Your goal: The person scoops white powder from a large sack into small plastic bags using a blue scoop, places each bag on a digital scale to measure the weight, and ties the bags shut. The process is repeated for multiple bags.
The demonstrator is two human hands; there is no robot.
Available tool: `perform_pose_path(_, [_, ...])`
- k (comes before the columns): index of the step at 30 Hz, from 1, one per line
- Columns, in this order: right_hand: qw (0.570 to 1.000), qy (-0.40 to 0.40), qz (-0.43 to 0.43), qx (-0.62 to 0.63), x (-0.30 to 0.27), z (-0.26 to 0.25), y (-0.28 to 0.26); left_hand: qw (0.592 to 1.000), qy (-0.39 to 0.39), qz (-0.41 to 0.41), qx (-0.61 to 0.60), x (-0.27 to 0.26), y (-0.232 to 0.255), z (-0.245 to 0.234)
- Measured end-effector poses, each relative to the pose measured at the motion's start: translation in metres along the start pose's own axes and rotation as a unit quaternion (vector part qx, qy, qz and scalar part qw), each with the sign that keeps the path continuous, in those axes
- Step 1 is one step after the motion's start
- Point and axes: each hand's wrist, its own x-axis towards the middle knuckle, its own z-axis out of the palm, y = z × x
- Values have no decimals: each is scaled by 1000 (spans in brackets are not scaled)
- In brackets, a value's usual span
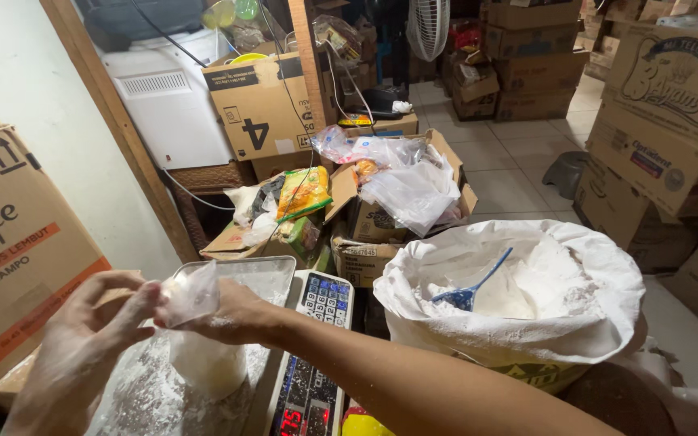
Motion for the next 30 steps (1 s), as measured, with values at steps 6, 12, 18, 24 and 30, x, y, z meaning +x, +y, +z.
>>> perform_pose_path(6, [983, 16, 126, -131, 12, 2, -11, 941, -142, 187, 244, 53, -122, -4])
perform_pose_path(12, [977, 45, 101, -180, 8, 7, -16, 596, -4, 325, 734, 126, -205, 34])
perform_pose_path(18, [998, 55, 3, -20, -27, -12, -6, 865, 108, 247, 423, 91, -172, 43])
perform_pose_path(24, [999, 46, 11, 0, -31, 4, 4, 899, 147, 230, 341, 51, -117, 61])
perform_pose_path(30, [984, 164, -40, -53, -24, 25, -4, 935, 158, 69, 309, 42, -93, 78])
